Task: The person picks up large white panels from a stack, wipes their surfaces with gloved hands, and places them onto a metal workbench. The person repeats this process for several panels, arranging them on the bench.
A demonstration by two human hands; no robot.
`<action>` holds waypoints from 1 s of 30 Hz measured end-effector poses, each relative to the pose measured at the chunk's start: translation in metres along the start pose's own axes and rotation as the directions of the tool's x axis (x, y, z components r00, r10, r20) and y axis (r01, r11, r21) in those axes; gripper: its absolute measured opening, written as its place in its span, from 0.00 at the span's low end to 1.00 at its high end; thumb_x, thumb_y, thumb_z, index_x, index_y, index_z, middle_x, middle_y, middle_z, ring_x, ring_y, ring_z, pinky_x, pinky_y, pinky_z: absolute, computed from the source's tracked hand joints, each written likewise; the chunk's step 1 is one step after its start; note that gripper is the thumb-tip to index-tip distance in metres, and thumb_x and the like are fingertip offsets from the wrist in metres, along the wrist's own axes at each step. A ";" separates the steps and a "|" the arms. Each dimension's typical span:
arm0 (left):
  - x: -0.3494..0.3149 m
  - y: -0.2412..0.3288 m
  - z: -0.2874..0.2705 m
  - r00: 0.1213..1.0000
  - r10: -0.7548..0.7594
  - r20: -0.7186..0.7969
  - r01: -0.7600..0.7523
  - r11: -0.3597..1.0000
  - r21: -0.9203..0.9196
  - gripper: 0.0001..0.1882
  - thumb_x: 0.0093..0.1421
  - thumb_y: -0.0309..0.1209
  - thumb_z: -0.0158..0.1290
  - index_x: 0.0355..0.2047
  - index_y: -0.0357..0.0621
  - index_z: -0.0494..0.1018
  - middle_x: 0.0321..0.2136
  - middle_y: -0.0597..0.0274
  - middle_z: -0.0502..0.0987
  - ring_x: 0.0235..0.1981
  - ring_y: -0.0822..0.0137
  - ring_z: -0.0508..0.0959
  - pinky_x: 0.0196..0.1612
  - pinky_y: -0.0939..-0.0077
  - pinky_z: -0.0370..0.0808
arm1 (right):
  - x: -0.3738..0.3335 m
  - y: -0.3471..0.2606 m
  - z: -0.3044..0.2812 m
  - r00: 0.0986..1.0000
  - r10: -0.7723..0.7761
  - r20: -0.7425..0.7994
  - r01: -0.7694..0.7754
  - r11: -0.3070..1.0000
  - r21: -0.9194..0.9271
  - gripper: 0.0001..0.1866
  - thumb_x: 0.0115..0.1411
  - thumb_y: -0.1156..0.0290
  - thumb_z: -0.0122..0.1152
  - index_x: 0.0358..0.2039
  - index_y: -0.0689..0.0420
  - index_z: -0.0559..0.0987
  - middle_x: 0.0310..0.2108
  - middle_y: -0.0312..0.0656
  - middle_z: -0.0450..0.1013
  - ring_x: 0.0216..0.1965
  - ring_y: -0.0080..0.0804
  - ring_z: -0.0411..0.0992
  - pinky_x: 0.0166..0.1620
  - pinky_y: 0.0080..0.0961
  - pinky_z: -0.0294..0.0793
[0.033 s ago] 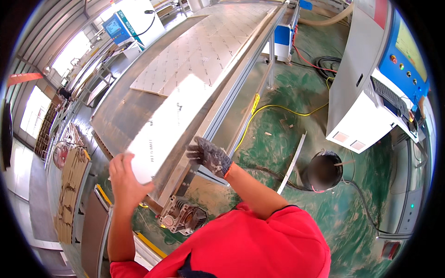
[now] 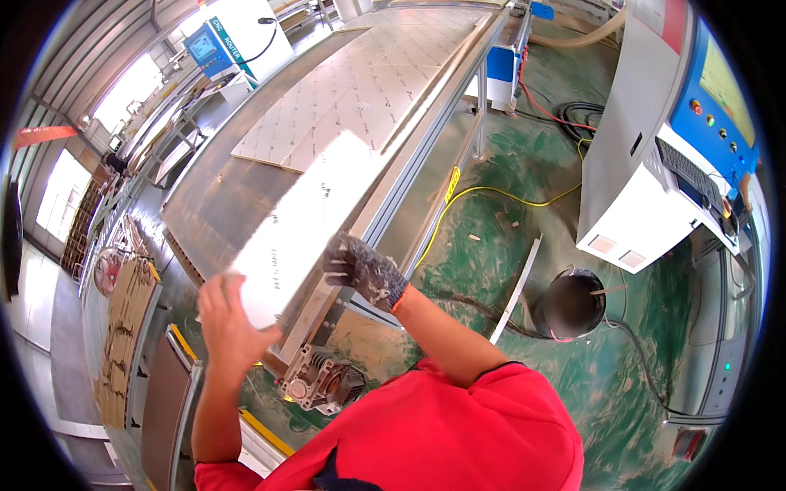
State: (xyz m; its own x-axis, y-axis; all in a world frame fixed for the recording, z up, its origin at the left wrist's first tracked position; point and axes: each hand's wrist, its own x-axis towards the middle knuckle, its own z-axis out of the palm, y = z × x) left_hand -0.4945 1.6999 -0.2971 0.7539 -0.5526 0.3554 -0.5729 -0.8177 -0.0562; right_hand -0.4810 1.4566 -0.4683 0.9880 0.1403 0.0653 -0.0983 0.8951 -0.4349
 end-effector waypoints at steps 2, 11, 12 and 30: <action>-0.024 0.018 0.006 0.999 0.009 -0.031 -0.007 0.998 0.058 0.44 0.33 0.37 0.71 0.52 0.45 0.65 0.52 0.42 0.65 0.53 0.41 0.66 0.58 0.45 0.63 | 0.011 -0.002 0.046 0.993 0.027 -0.111 -0.011 0.990 0.138 0.23 0.66 0.53 0.59 0.56 0.53 0.75 0.48 0.43 0.76 0.47 0.38 0.76 0.56 0.39 0.74; -0.084 0.030 0.045 0.995 0.060 -0.081 -0.048 0.988 0.144 0.41 0.43 0.42 0.67 0.57 0.46 0.64 0.58 0.29 0.62 0.54 0.35 0.67 0.58 0.43 0.64 | 0.006 0.036 0.056 0.940 0.094 -0.327 0.008 0.955 0.297 0.25 0.62 0.56 0.65 0.55 0.55 0.76 0.49 0.44 0.76 0.48 0.41 0.76 0.52 0.43 0.76; -0.084 0.030 0.043 0.995 0.028 -0.091 -0.020 0.996 0.092 0.41 0.41 0.41 0.68 0.55 0.45 0.65 0.57 0.32 0.64 0.53 0.36 0.67 0.58 0.44 0.64 | 0.006 0.039 0.052 0.950 0.069 -0.306 0.028 0.953 0.301 0.24 0.62 0.58 0.65 0.55 0.55 0.76 0.49 0.45 0.76 0.49 0.42 0.75 0.53 0.43 0.76; -0.098 0.013 0.073 0.977 -0.215 0.011 0.184 0.809 -0.558 0.41 0.38 0.41 0.69 0.51 0.41 0.64 0.47 0.49 0.68 0.52 0.46 0.65 0.57 0.53 0.62 | -0.004 0.037 0.041 0.858 -0.372 -0.354 0.284 0.918 -0.278 0.22 0.51 0.83 0.68 0.48 0.63 0.76 0.39 0.48 0.78 0.37 0.39 0.80 0.40 0.38 0.84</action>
State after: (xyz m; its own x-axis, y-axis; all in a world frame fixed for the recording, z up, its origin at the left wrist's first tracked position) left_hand -0.5523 1.7314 -0.4002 0.8629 -0.3661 0.3485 -0.5041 -0.6732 0.5409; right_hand -0.4932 1.5069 -0.4476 0.9264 -0.3629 -0.1001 0.2232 0.7437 -0.6302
